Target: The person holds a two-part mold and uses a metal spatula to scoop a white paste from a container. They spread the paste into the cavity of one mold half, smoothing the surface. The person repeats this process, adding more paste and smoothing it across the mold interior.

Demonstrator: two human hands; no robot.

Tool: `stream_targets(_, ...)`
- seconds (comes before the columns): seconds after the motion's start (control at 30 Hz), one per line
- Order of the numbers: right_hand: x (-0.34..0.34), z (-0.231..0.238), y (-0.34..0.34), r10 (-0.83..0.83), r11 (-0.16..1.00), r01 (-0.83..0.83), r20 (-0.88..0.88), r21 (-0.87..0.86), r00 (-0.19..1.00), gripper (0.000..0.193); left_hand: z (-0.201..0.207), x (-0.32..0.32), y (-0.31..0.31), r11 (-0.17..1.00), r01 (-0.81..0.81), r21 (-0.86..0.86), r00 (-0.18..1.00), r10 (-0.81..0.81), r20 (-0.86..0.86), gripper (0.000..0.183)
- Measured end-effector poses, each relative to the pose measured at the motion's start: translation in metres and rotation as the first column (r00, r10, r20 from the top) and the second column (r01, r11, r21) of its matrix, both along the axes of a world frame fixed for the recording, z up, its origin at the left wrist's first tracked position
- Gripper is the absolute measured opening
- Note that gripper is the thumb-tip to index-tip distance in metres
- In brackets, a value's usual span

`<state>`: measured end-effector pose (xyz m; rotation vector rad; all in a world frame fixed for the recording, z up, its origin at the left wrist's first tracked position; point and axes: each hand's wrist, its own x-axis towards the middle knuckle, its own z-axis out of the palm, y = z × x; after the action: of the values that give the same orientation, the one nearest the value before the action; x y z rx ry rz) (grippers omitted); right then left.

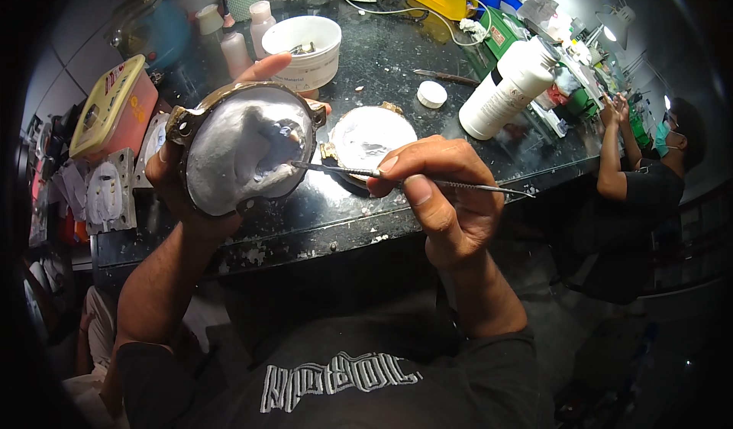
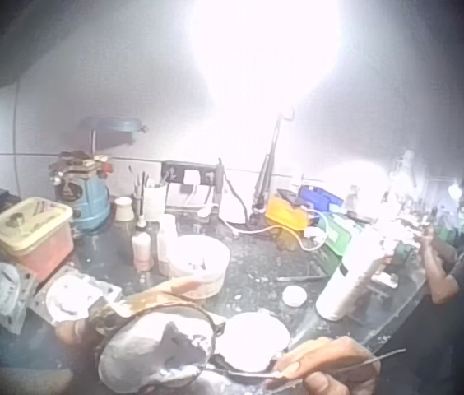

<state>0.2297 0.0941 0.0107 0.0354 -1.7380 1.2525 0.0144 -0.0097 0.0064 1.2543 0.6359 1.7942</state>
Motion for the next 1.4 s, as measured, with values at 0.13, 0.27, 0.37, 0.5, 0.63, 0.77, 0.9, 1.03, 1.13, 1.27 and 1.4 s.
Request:
stream_targets(0.13,0.003,0.001,0.002,-0.033,0.999,0.033,-0.002,0.007,0.999,0.015,-0.004,0.004,0.002,0.999,-0.042,0.005,0.991,0.041,0.125,0.099)
stream_targets(0.27,0.008,0.015,0.021,-0.14,0.99,0.134,-0.155,-0.044,0.978,0.019,-0.005,0.001,0.001,0.999,-0.034,-0.002,0.999,0.034,0.043,0.096)
stream_targets(0.37,0.015,0.021,0.048,-0.348,0.937,0.348,0.038,0.009,0.937,0.017,-0.006,0.002,0.0,0.991,-0.025,-0.13,0.979,0.05,0.199,0.093)
stream_targets(0.5,0.024,-0.005,0.083,-0.618,0.783,0.599,0.325,0.169,0.716,0.013,-0.003,0.005,0.0,0.963,0.1,-0.25,0.899,0.02,0.438,0.082)
stream_targets(0.63,0.026,-0.029,0.096,-0.754,0.657,0.643,0.359,0.393,0.551,0.018,-0.006,-0.002,0.001,0.953,0.215,-0.212,0.887,-0.1,0.451,0.079)
stream_targets(0.77,0.02,-0.037,0.101,-0.783,0.62,0.577,0.365,0.531,0.505,0.019,-0.007,-0.001,-0.001,0.957,0.243,-0.157,0.875,-0.146,0.463,0.079)
stream_targets(0.9,0.02,-0.038,0.099,-0.77,0.638,0.589,0.397,0.496,0.5,0.02,-0.009,-0.007,0.001,0.94,0.33,-0.08,0.861,-0.265,0.434,0.081)
stream_targets(1.03,0.018,-0.032,0.092,-0.721,0.689,0.604,0.463,0.401,0.516,0.02,-0.006,-0.002,-0.002,0.945,0.32,-0.069,0.854,-0.256,0.453,0.081)
stream_targets(1.13,0.021,-0.034,0.093,-0.706,0.701,0.621,0.468,0.351,0.532,0.02,-0.003,0.0,-0.004,0.943,0.305,-0.129,0.876,-0.226,0.425,0.084)
stream_targets(1.27,0.022,-0.037,0.096,-0.723,0.685,0.65,0.415,0.328,0.553,0.021,0.006,0.002,-0.008,0.869,0.418,-0.266,0.787,-0.201,0.583,0.088)
stream_targets(1.4,0.023,-0.04,0.094,-0.702,0.694,0.674,0.442,0.253,0.558,0.021,0.001,0.0,-0.005,0.856,0.449,-0.256,0.739,-0.195,0.644,0.082)
